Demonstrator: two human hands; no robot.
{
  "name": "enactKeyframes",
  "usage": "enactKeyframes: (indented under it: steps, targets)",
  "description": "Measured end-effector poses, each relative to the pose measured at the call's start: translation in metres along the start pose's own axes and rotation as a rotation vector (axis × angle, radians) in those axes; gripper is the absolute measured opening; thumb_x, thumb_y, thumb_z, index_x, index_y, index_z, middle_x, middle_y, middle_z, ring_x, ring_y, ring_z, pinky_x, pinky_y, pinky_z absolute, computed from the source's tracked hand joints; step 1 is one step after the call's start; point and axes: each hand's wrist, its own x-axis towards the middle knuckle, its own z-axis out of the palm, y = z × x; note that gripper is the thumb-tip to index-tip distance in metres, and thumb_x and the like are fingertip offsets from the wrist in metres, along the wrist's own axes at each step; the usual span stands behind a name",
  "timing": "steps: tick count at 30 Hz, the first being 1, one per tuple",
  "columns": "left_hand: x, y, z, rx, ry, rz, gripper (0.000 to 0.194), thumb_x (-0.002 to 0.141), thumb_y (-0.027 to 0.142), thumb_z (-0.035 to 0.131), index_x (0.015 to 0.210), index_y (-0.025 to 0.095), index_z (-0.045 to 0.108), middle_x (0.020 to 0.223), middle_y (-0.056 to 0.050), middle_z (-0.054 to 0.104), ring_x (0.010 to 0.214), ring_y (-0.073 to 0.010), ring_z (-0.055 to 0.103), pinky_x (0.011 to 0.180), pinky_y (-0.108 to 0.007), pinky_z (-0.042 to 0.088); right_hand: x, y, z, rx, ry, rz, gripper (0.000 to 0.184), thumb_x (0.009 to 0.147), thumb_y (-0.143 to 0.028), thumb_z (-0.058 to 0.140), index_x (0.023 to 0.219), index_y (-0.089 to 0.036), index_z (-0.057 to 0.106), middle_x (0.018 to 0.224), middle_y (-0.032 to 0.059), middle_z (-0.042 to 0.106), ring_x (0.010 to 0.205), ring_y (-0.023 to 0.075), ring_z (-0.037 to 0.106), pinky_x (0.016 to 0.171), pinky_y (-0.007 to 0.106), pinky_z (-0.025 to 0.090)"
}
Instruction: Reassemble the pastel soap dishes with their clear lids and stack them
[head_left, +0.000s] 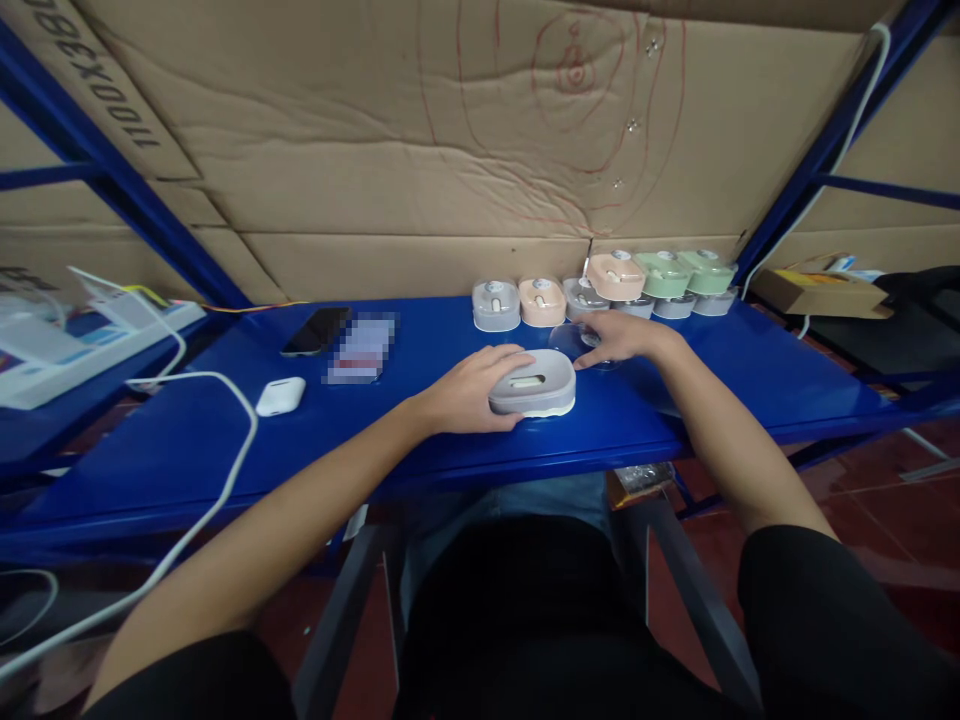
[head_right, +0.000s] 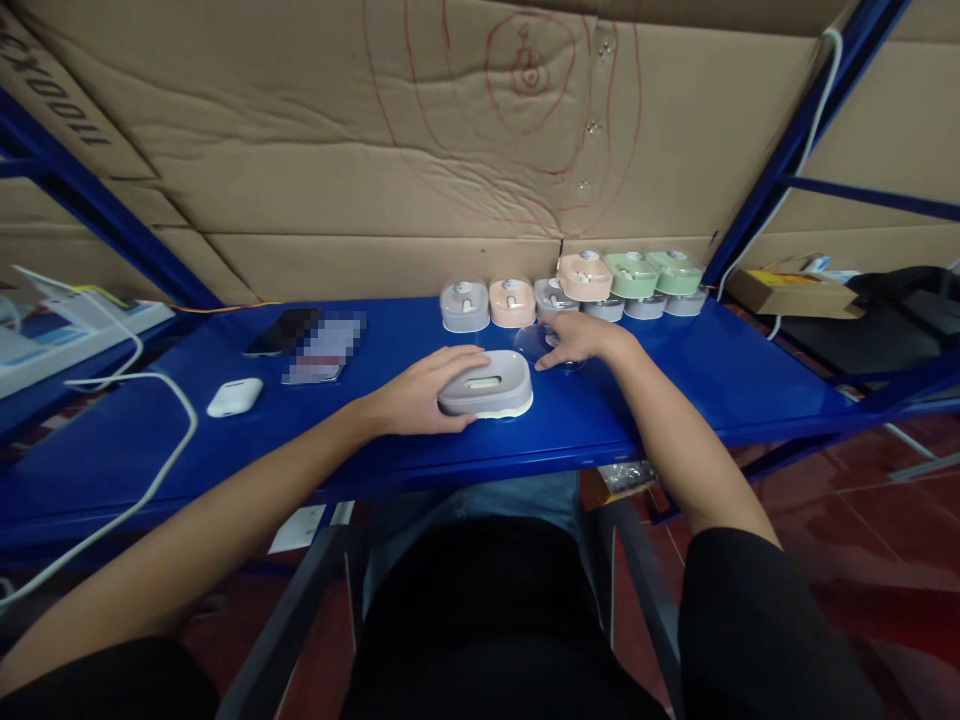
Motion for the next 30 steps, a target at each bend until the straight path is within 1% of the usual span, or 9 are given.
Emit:
enactKeyframes:
  steps: [4, 10, 14, 16, 18, 20, 23, 26, 30]
  targets:
    - [0.000, 0.000, 0.001, 0.069, -0.019, -0.017, 0.080, 0.086, 0.045, 0.080, 0.163, 0.030, 0.063, 0.183, -0.012, 0.047, 0.162, -0.0449, 0.049, 0.139, -0.067, 0.034, -0.001, -0.002, -0.001, -0.009, -0.002, 0.011, 0.101, 0.079, -0.063, 0.094, 0.163, -0.015, 0.064, 0.154, 0.0228, 0.075, 0.137, 0.0464, 0.073, 0.114, 0.055, 0.060]
    - [0.001, 0.005, 0.000, 0.115, -0.046, -0.011, 0.082, 0.082, 0.039, 0.077, 0.163, 0.029, 0.064, 0.185, -0.010, 0.045, 0.153, -0.0463, 0.054, 0.132, -0.066, 0.042, -0.002, -0.005, -0.001, -0.003, 0.024, 0.018, 0.103, 0.078, -0.063, 0.094, 0.163, -0.013, 0.064, 0.148, 0.0237, 0.076, 0.132, 0.0456, 0.075, 0.114, 0.055, 0.060]
    - [0.001, 0.011, 0.000, 0.114, -0.026, 0.003, 0.102, 0.080, 0.036, 0.076, 0.176, 0.023, 0.044, 0.181, -0.015, 0.050, 0.146, -0.0453, 0.058, 0.128, -0.065, 0.046, -0.007, -0.011, -0.003, 0.048, 0.216, -0.043, 0.101, 0.080, -0.065, 0.090, 0.161, -0.010, 0.066, 0.144, 0.0251, 0.077, 0.129, 0.0464, 0.074, 0.114, 0.058, 0.058]
    - [0.001, 0.009, 0.002, 0.090, -0.007, -0.028, 0.109, 0.081, 0.039, 0.077, 0.180, 0.020, 0.036, 0.176, -0.019, 0.054, 0.145, -0.0456, 0.059, 0.127, -0.065, 0.048, -0.011, -0.018, -0.004, 0.115, 0.334, -0.144, 0.098, 0.082, -0.067, 0.086, 0.160, -0.011, 0.066, 0.144, 0.0241, 0.076, 0.130, 0.0462, 0.072, 0.114, 0.059, 0.056]
    - [0.001, 0.002, 0.005, 0.020, 0.022, -0.080, 0.119, 0.080, 0.044, 0.082, 0.182, 0.019, 0.027, 0.173, -0.023, 0.055, 0.151, -0.0471, 0.057, 0.128, -0.066, 0.047, -0.014, -0.026, -0.005, 0.205, 0.395, -0.261, 0.093, 0.086, -0.069, 0.081, 0.161, -0.017, 0.067, 0.147, 0.0197, 0.076, 0.131, 0.0429, 0.071, 0.116, 0.058, 0.055]
    - [0.003, -0.007, 0.008, -0.089, 0.058, -0.114, 0.129, 0.078, 0.051, 0.089, 0.183, 0.021, 0.021, 0.173, -0.024, 0.053, 0.159, -0.0479, 0.053, 0.131, -0.066, 0.045, -0.016, -0.037, -0.002, 0.268, 0.385, -0.366, 0.087, 0.088, -0.070, 0.078, 0.160, -0.023, 0.068, 0.149, 0.0152, 0.076, 0.132, 0.0395, 0.071, 0.118, 0.057, 0.053]
    - [0.007, -0.020, 0.012, -0.245, 0.107, -0.125, 0.134, 0.070, 0.057, 0.098, 0.179, 0.020, 0.030, 0.170, -0.026, 0.056, 0.159, -0.0489, 0.055, 0.131, -0.065, 0.047, -0.016, -0.054, 0.005, 0.267, 0.304, -0.464, 0.084, 0.089, -0.070, 0.080, 0.160, -0.027, 0.070, 0.150, 0.0135, 0.075, 0.137, 0.0390, 0.068, 0.122, 0.056, 0.051]
    - [0.008, -0.026, 0.014, -0.372, 0.118, -0.130, 0.136, 0.067, 0.059, 0.103, 0.176, 0.018, 0.034, 0.167, -0.027, 0.060, 0.155, -0.0492, 0.059, 0.130, -0.065, 0.048, -0.013, -0.065, 0.016, 0.224, 0.263, -0.480, 0.089, 0.089, -0.073, 0.081, 0.162, -0.024, 0.069, 0.144, 0.0152, 0.075, 0.134, 0.0391, 0.069, 0.120, 0.057, 0.053]
    - [0.008, -0.027, 0.017, -0.456, 0.134, -0.185, 0.154, 0.062, 0.058, 0.106, 0.182, 0.017, 0.020, 0.168, -0.029, 0.059, 0.158, -0.0507, 0.057, 0.134, -0.067, 0.042, -0.012, -0.067, 0.029, 0.184, 0.248, -0.449, 0.096, 0.087, -0.077, 0.084, 0.163, -0.021, 0.067, 0.145, 0.0195, 0.072, 0.133, 0.0428, 0.069, 0.116, 0.063, 0.057]
